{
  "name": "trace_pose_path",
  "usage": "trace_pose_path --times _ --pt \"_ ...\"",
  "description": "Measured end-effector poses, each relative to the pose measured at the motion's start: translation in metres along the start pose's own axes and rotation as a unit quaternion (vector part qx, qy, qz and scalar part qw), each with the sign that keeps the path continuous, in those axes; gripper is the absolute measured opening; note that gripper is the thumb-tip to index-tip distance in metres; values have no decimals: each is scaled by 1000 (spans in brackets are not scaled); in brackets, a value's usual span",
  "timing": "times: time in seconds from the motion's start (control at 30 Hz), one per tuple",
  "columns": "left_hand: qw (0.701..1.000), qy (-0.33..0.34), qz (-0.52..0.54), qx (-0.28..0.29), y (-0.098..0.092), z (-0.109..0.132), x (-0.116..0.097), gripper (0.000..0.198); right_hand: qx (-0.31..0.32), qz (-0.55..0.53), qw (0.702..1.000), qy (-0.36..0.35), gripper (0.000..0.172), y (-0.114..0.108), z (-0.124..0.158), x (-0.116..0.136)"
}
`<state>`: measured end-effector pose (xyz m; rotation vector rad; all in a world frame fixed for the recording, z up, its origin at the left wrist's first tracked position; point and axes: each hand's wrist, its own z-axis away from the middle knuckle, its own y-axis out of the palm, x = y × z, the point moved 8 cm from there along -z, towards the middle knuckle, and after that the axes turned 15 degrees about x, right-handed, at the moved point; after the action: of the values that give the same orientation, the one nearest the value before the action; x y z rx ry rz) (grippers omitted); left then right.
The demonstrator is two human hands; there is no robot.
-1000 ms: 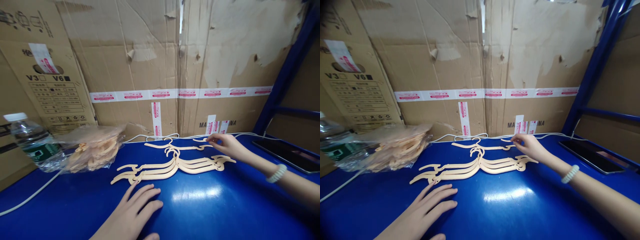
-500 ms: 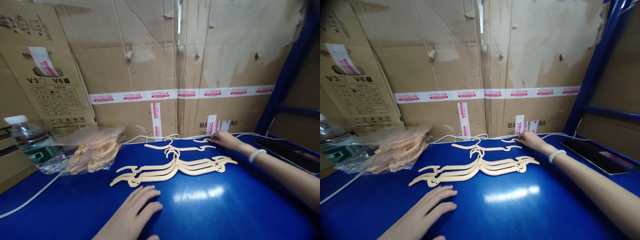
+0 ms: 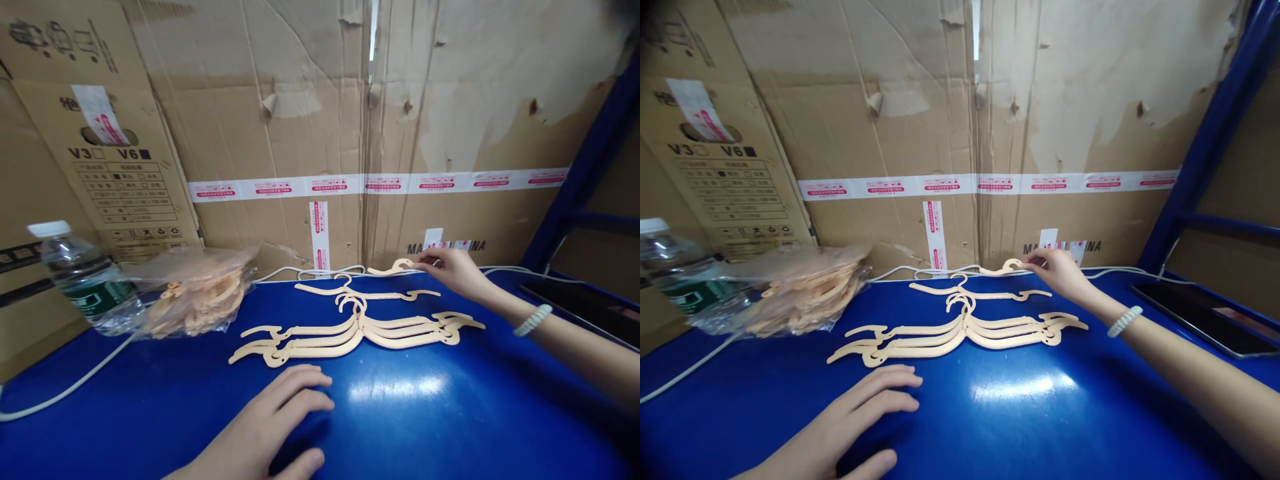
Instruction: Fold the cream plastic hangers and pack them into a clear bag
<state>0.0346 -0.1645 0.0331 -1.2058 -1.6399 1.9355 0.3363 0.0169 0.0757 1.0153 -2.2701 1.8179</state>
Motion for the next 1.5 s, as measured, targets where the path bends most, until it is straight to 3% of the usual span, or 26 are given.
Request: trace_pose_path --times 0.07,0.13,0.23,0.33,0.4,0.5,0.57,0.6,0.67,0.73,0.8,0.97,1.1,1.2,1.33,1.5 --pt "999 -15 38 4 -5 0 0 34 18 -103 994 -11 32 18 5 25" --pt "996 -32 75 18 -6 0 1 43 71 -254 965 0 37 47 14 51" --pt "989 -37 135 53 -1 1 2 58 172 -420 890 40 43 94 39 93" --pt "976 -18 212 39 3 2 2 63 277 -507 812 78 45 129 69 128" --pt "955 -1 295 9 8 1 3 55 310 -533 782 89 44 141 84 141" --pt "899 -1 435 -52 16 -4 12 24 333 -550 761 85 43 149 93 148" --pt "870 -30 480 -107 17 -5 23 8 340 -532 773 61 43 147 88 147" --pt "862 -46 487 -135 15 -5 28 9 332 -507 794 38 42 142 82 143" --pt "850 -68 490 -181 10 -5 36 22 282 -417 864 -28 36 124 61 131" --pt "836 -64 502 -211 5 -5 42 33 179 -267 943 -91 26 97 38 113" --pt "820 -54 520 -232 3 -4 47 40 143 -65 983 -100 20 85 17 94" --pt "811 -53 529 -245 8 -2 55 41 145 36 987 -65 15 84 -15 53" --pt "791 -73 547 -264 8 3 56 44 170 71 981 -53 9 91 -20 50" --pt "783 -76 559 -263 7 6 56 38 173 85 980 -53 10 85 -19 53" --pt "790 -106 533 -282 4 13 62 29 145 94 983 -54 8 55 -5 59" --pt "810 -119 502 -279 4 15 71 22 80 42 993 -76 17 23 42 70"
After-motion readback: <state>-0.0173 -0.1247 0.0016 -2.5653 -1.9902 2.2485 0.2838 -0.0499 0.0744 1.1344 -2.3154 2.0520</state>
